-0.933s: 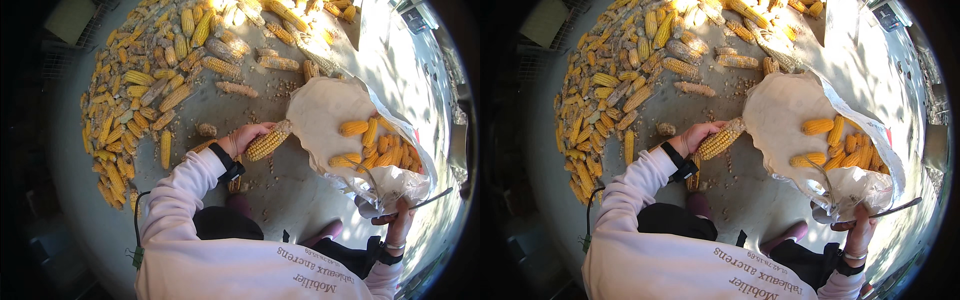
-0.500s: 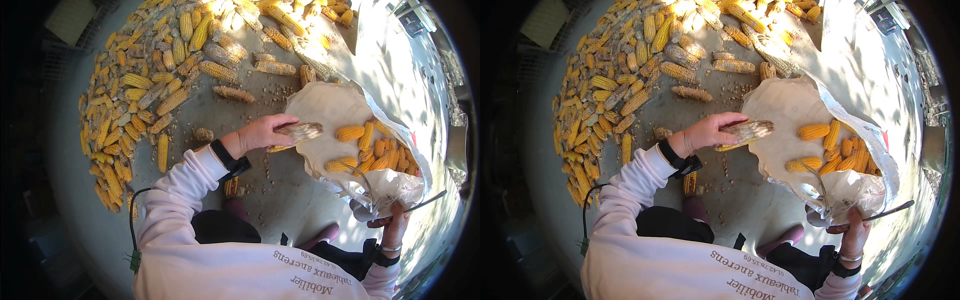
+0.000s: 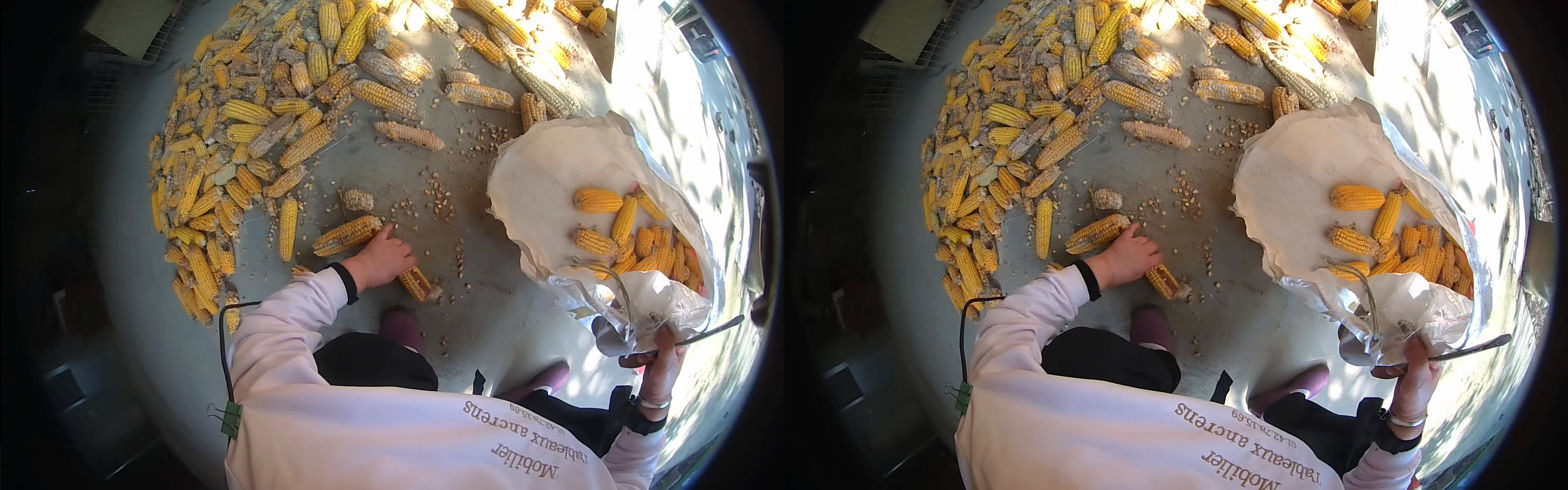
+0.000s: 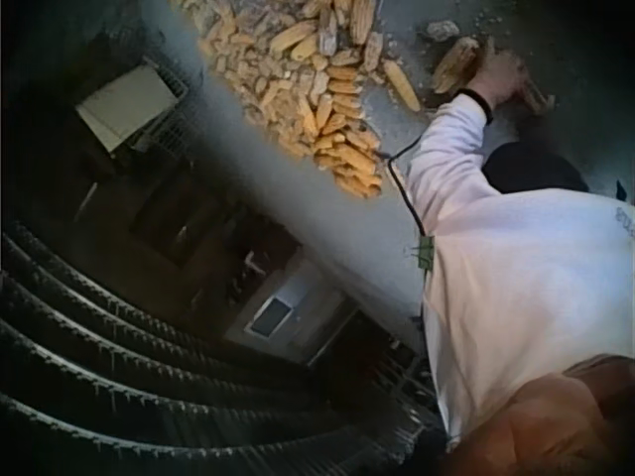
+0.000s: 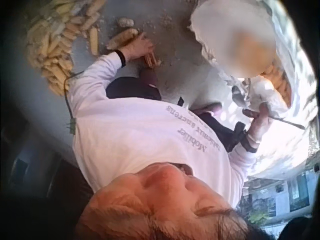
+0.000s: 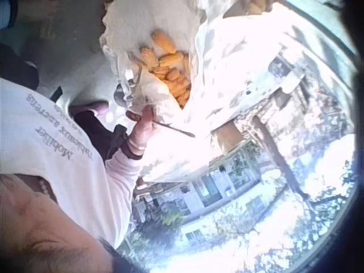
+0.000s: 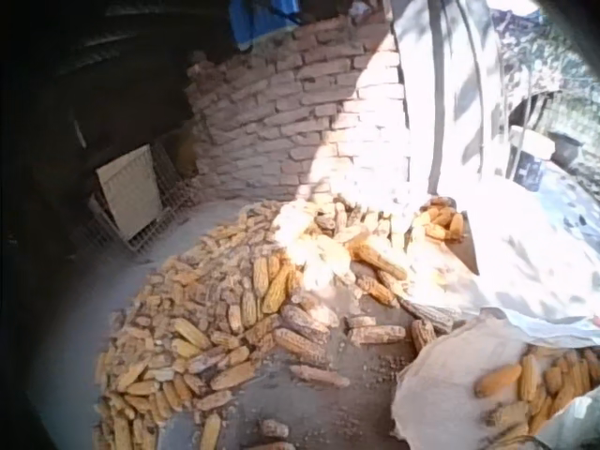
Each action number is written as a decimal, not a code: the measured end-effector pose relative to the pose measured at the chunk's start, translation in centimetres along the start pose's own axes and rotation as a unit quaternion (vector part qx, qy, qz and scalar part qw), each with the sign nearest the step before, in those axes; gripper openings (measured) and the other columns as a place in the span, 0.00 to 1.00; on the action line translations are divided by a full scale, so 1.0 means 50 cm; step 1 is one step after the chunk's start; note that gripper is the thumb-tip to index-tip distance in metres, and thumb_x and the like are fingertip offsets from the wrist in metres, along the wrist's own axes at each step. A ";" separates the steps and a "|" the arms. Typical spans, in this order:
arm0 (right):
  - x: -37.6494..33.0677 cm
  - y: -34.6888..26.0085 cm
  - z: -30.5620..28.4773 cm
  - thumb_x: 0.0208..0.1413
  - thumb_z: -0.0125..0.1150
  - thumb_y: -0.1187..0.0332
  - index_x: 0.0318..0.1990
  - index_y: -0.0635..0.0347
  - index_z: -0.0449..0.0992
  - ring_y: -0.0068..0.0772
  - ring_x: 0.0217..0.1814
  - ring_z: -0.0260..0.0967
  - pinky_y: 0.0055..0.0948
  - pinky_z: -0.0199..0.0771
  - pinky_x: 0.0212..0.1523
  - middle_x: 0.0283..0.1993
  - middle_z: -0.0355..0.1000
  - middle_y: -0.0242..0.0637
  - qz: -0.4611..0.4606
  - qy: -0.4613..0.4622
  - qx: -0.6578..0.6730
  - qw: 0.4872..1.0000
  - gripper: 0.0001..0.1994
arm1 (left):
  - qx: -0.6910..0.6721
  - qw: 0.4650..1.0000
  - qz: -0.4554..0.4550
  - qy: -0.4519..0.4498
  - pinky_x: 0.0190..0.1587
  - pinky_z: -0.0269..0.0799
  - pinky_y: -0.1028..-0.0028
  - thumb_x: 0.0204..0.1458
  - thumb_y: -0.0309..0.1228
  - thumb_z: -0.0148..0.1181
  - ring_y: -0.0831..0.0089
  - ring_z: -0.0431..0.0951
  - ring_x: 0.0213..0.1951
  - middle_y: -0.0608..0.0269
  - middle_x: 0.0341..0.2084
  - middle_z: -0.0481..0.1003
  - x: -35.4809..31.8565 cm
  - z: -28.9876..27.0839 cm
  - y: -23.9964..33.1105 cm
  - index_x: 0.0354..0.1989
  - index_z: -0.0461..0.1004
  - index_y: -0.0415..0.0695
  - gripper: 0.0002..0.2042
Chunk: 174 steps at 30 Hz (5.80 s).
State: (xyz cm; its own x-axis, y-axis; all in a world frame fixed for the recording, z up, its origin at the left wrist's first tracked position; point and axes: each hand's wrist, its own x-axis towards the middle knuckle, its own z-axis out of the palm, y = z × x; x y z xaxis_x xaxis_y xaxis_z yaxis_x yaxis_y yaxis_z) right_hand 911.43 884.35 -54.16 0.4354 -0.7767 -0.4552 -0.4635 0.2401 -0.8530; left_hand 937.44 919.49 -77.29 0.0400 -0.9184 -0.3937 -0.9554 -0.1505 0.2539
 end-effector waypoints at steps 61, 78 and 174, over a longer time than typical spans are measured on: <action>0.028 -0.019 0.057 0.45 0.54 0.64 0.25 0.60 0.70 0.16 0.10 0.52 0.17 0.51 0.11 0.14 0.62 0.27 0.019 -0.016 0.039 0.999 0.09 | -0.876 0.480 0.043 0.010 0.34 0.75 0.63 0.42 0.29 0.58 0.65 0.75 0.36 0.56 0.33 0.72 0.181 -0.244 -0.109 0.48 0.61 0.40 0.22; 0.027 -0.013 0.188 0.42 0.65 0.51 0.34 0.64 0.70 0.15 0.16 0.60 0.14 0.57 0.14 0.18 0.63 0.27 0.015 -0.265 -0.059 0.962 0.23 | -0.868 0.451 0.069 0.197 0.35 0.71 0.75 0.52 0.41 0.48 0.73 0.74 0.32 0.57 0.31 0.73 0.204 -0.400 0.084 0.43 0.65 0.41 0.17; 0.088 0.050 0.451 0.39 0.60 0.56 0.37 0.67 0.67 0.23 0.12 0.64 0.19 0.69 0.15 0.21 0.68 0.34 0.127 -0.516 0.035 0.846 0.23 | -0.739 0.595 -0.027 0.315 0.40 0.71 0.72 0.54 0.37 0.49 0.72 0.74 0.37 0.56 0.33 0.73 0.133 -0.348 -0.043 0.41 0.67 0.40 0.14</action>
State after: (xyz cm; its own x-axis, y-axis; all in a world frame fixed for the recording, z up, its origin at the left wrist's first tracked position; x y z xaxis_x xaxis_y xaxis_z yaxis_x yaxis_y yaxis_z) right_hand 929.59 894.64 -64.05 0.7871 0.2196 -0.5764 -0.6127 0.3853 -0.6900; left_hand 944.84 907.34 -65.09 0.6053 -0.7825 -0.1463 0.3348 0.0835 0.9386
